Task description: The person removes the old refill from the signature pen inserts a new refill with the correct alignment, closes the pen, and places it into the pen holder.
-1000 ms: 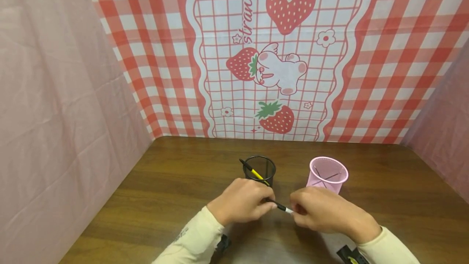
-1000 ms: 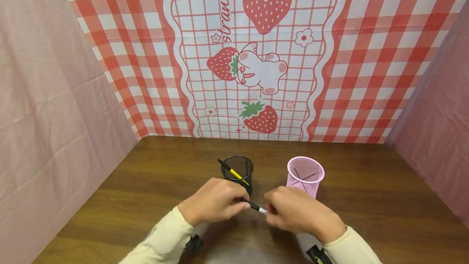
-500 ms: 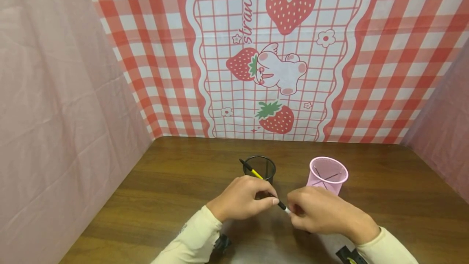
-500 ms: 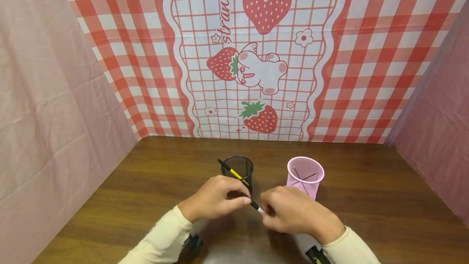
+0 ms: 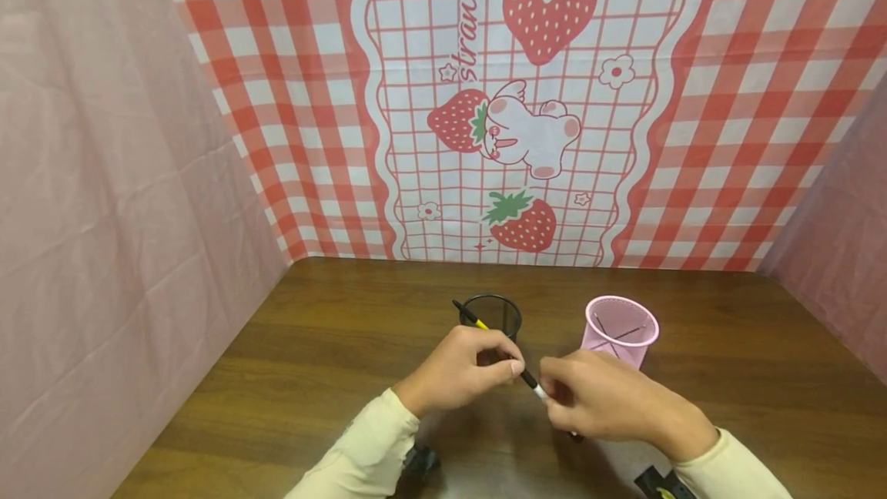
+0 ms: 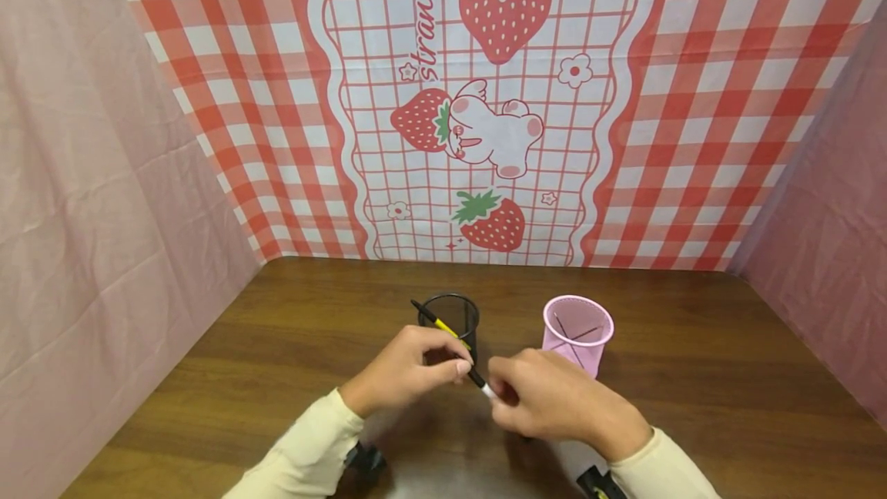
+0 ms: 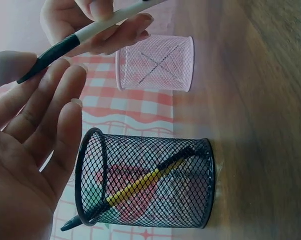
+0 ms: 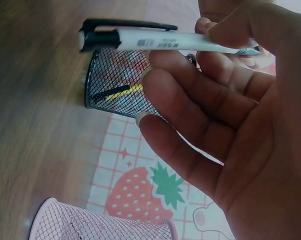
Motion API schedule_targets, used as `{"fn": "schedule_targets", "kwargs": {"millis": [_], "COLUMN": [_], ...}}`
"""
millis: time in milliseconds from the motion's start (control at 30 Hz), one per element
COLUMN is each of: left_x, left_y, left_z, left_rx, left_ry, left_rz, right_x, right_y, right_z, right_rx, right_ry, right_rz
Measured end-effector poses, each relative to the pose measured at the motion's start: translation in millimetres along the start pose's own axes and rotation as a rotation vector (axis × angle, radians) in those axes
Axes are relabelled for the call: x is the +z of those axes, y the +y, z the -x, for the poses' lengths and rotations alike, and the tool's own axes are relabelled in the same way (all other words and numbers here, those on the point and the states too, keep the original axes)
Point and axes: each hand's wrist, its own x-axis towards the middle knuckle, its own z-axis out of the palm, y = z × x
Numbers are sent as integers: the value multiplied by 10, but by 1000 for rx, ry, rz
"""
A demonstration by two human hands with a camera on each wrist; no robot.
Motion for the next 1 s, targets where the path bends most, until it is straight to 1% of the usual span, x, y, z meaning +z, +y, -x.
{"fn": "schedule_targets", "kwargs": {"millis": [133,200,267,500,767,1000], "left_x": [18,27,33,12,0,2], "left_y": [-2,-10,-19,3,40,59], "left_z": [1,3,1,-2,-4,-7], "left_rx": [-56,-84,-99,-106,-131,-123], "left_ry": [13,18,21,50,76,101], "left_rz": [119,161,199,239,319,378], "right_x": [2,5,9,14,19,27], "right_y": [-10,-11,-11,-1,11,20], "right_z": [-7,-10,-11,-14,-12,-14], "right_rx": [-7,-17,-25,-23,-51,-53], "right_ry": [3,6,10,11,21,16], "right_rz": [-41,-61,-80,-127,-201,-237]}}
